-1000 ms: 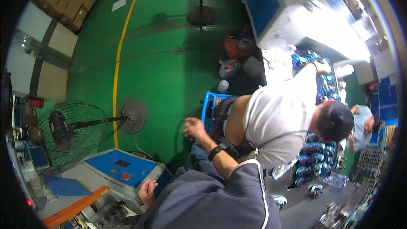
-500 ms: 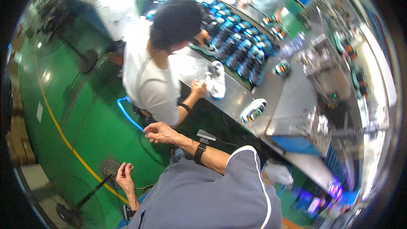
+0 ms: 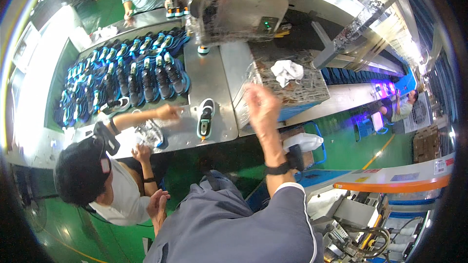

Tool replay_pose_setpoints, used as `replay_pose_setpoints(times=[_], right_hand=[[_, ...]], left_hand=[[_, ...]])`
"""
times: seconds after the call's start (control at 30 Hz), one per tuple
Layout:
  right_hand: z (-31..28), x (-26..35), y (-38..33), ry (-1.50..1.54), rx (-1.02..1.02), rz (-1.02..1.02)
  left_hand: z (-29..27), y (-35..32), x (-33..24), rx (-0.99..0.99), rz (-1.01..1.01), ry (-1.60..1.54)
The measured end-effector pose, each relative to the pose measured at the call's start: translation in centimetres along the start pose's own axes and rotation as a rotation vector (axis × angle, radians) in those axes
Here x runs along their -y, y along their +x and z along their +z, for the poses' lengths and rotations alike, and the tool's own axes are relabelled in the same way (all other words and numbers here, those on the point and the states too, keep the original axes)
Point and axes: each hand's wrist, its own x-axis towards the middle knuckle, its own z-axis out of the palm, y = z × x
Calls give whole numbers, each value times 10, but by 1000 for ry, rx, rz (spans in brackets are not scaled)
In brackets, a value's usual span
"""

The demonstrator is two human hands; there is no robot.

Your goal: Polishing and cleaning shoe lasts using a white cloth and specialized machinery in a shoe factory.

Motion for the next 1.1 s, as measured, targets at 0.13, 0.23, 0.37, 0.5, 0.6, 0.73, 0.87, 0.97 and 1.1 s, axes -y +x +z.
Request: replay_pose_setpoints(times=[0.13, 0.23, 0.37, 0.5, 0.6, 0.73, 0.87, 0.97, 1.1], right_hand=[[-58, -60, 68, -504, -102, -107], [-60, -95, 87, -662, -83, -166], [-57, -121, 94, -694, -22, -112], [-75, -119, 90, -445, -123, 78], [-100, -104, 78, 92, -285, 350], [-124, -83, 61, 307, -409, 471], [-135, -68, 53, 436, -423, 536], [-145, -64, 53, 554, -360, 410], [-172, -71, 55, 484, -347, 419]], left_hand=[[38, 29, -21, 214, 17, 70], [50, 40, -31, 295, -26, 216], [56, 54, -35, 380, 24, 232], [57, 70, -28, 438, 13, 148], [53, 79, -20, 413, 5, 89], [55, 95, -19, 471, 55, 100], [75, 115, -36, 558, 104, 208], [99, 126, -53, 575, 212, 260], [143, 133, -67, 590, 284, 360]])
